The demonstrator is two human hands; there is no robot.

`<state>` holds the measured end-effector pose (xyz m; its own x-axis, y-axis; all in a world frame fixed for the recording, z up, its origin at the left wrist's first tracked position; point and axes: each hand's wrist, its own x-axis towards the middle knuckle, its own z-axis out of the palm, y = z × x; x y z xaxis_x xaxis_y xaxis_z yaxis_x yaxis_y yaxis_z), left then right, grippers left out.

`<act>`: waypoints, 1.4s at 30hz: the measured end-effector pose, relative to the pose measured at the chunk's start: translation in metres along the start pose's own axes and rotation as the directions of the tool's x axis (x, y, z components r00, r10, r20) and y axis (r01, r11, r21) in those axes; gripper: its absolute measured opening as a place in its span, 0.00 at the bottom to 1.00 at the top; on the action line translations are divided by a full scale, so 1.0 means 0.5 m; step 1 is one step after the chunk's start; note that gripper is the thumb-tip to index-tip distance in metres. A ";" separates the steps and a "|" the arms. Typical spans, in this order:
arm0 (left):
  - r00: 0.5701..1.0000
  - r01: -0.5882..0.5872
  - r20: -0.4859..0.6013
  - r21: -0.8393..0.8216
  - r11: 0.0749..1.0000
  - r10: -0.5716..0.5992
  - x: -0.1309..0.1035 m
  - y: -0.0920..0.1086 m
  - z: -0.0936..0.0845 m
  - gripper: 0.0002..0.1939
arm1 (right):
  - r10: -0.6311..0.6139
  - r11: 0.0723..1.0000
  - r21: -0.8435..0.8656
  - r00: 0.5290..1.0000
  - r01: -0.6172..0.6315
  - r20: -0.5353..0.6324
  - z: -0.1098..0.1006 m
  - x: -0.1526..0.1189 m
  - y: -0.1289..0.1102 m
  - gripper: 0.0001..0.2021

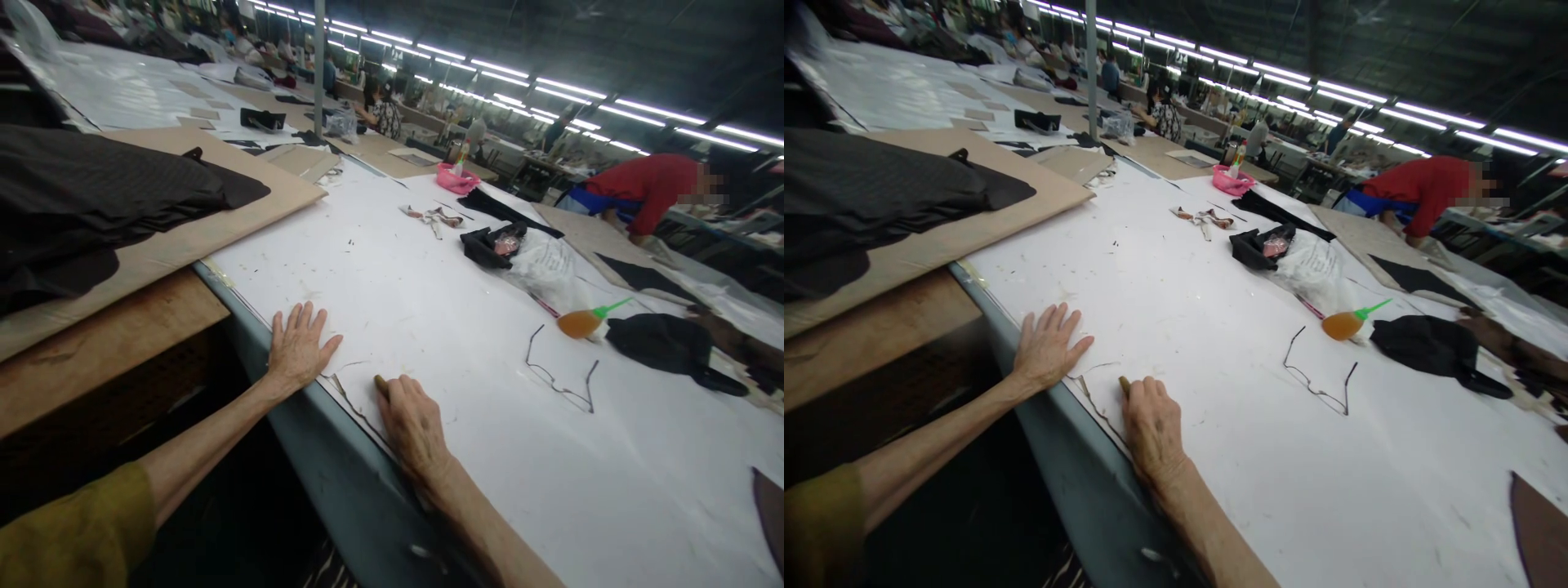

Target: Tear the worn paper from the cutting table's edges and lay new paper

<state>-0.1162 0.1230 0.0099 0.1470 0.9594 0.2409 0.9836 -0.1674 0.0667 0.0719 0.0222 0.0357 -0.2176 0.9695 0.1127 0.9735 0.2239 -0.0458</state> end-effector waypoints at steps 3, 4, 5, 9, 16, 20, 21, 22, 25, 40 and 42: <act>1.000 0.003 0.002 -0.005 1.000 -0.003 0.001 0.000 0.001 0.28 | 0.224 0.973 -0.064 0.972 -0.220 0.065 -0.009 -0.013 0.028 0.09; 1.000 0.006 0.005 -0.006 1.000 -0.006 0.002 0.000 0.002 0.28 | 0.282 0.957 -0.094 0.955 -0.273 0.096 -0.011 -0.011 0.034 0.10; 1.000 0.009 0.008 -0.008 1.000 -0.009 0.002 0.000 0.004 0.28 | 0.330 0.941 -0.122 0.936 -0.315 0.124 -0.011 -0.003 0.036 0.10; 1.000 0.002 0.021 -0.015 1.000 -0.002 0.003 -0.002 0.011 0.29 | 0.398 0.910 -0.169 0.912 -0.379 0.097 -0.004 0.078 0.029 0.09; 0.999 -0.003 0.033 -0.030 1.000 0.004 0.001 -0.004 0.012 0.30 | 0.343 0.930 -0.173 0.935 -0.325 0.087 -0.009 0.141 0.050 0.08; 1.000 0.002 0.009 -0.043 0.999 -0.002 0.000 -0.004 0.012 0.30 | 0.298 0.948 -0.175 0.936 -0.266 0.190 -0.023 0.043 0.064 0.07; 1.000 0.003 -0.002 -0.038 0.999 -0.003 0.000 -0.003 0.013 0.30 | 0.303 0.945 -0.186 0.932 -0.268 0.197 -0.023 0.033 0.064 0.07; 1.000 0.001 -0.011 -0.034 0.999 -0.002 0.000 -0.003 0.013 0.30 | 0.313 0.941 -0.197 0.931 -0.277 0.187 -0.020 0.035 0.061 0.07; 1.000 -0.002 -0.026 -0.022 1.000 0.002 -0.001 -0.002 0.014 0.29 | 0.350 0.922 -0.209 0.932 -0.325 0.092 -0.006 0.095 0.045 0.09; 1.000 -0.018 -0.025 -0.020 1.000 0.018 -0.002 -0.004 0.022 0.30 | 0.381 0.920 -0.130 0.922 -0.371 0.070 0.001 0.103 0.054 0.09; 1.000 -0.019 -0.013 -0.019 1.000 0.019 -0.002 -0.003 0.019 0.30 | 0.392 0.915 -0.119 0.919 -0.384 0.046 0.007 0.148 0.051 0.09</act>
<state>-0.1171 0.1244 0.0004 0.1642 0.9531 0.2543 0.9785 -0.1900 0.0803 0.0805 0.0999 0.0395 0.1784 0.9831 0.0402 0.9832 -0.1797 0.0331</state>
